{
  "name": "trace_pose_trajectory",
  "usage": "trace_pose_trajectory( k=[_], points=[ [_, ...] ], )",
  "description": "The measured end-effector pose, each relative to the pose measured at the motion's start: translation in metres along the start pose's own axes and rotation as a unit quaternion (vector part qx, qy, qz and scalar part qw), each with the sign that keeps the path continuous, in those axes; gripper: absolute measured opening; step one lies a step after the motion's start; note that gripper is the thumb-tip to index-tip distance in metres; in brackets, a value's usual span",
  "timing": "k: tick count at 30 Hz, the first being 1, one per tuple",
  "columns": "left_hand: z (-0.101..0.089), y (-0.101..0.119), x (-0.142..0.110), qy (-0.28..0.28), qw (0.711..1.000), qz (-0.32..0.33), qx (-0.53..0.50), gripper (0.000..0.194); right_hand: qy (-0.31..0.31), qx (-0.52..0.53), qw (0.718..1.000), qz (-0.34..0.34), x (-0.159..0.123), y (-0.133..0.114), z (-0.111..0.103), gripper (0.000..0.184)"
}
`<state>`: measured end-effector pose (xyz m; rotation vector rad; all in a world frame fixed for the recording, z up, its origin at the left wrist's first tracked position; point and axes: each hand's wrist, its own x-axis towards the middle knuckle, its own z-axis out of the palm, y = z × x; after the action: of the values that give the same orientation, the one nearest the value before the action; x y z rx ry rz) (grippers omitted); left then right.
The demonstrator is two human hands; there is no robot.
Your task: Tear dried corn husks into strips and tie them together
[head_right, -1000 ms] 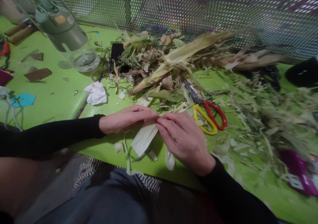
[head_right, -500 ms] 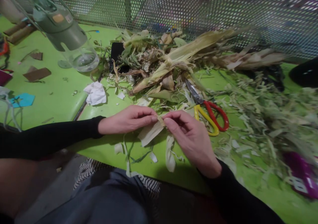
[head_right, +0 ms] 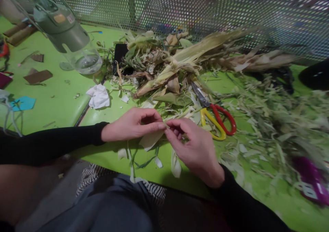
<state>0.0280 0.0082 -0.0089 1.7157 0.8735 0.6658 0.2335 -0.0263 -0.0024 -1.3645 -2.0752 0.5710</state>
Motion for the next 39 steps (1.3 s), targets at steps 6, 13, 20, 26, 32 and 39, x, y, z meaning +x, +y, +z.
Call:
trace_pose_trajectory(
  k=[6, 13, 20, 26, 32, 39],
  points=[
    [-0.001, -0.001, 0.002, 0.007, 1.0, 0.02, 0.0, 0.022, 0.029, -0.059, 0.995, -0.074, -0.001, 0.003, 0.0, 0.008],
    [-0.002, -0.001, 0.001, -0.002, 0.999, 0.029, -0.034, 0.023, 0.027, -0.083, 0.992, -0.086, -0.001, 0.005, -0.001, 0.014],
    [-0.001, -0.004, 0.0, 0.018, 0.998, 0.052, -0.009, 0.018, 0.029, -0.08, 0.993, -0.087, -0.003, 0.006, 0.001, 0.014],
    [0.003, -0.009, 0.0, 0.033, 0.995, 0.008, -0.096, 0.023, 0.051, -0.075, 0.992, -0.091, -0.003, 0.005, 0.001, 0.014],
    [0.006, -0.01, 0.001, 0.019, 0.981, -0.02, -0.193, 0.024, 0.054, -0.119, 0.983, -0.126, -0.003, 0.002, 0.0, 0.011],
    [0.005, -0.008, 0.001, 0.015, 0.981, -0.007, -0.192, 0.024, 0.064, -0.128, 0.979, -0.148, -0.005, 0.003, 0.001, 0.007]
  ],
)
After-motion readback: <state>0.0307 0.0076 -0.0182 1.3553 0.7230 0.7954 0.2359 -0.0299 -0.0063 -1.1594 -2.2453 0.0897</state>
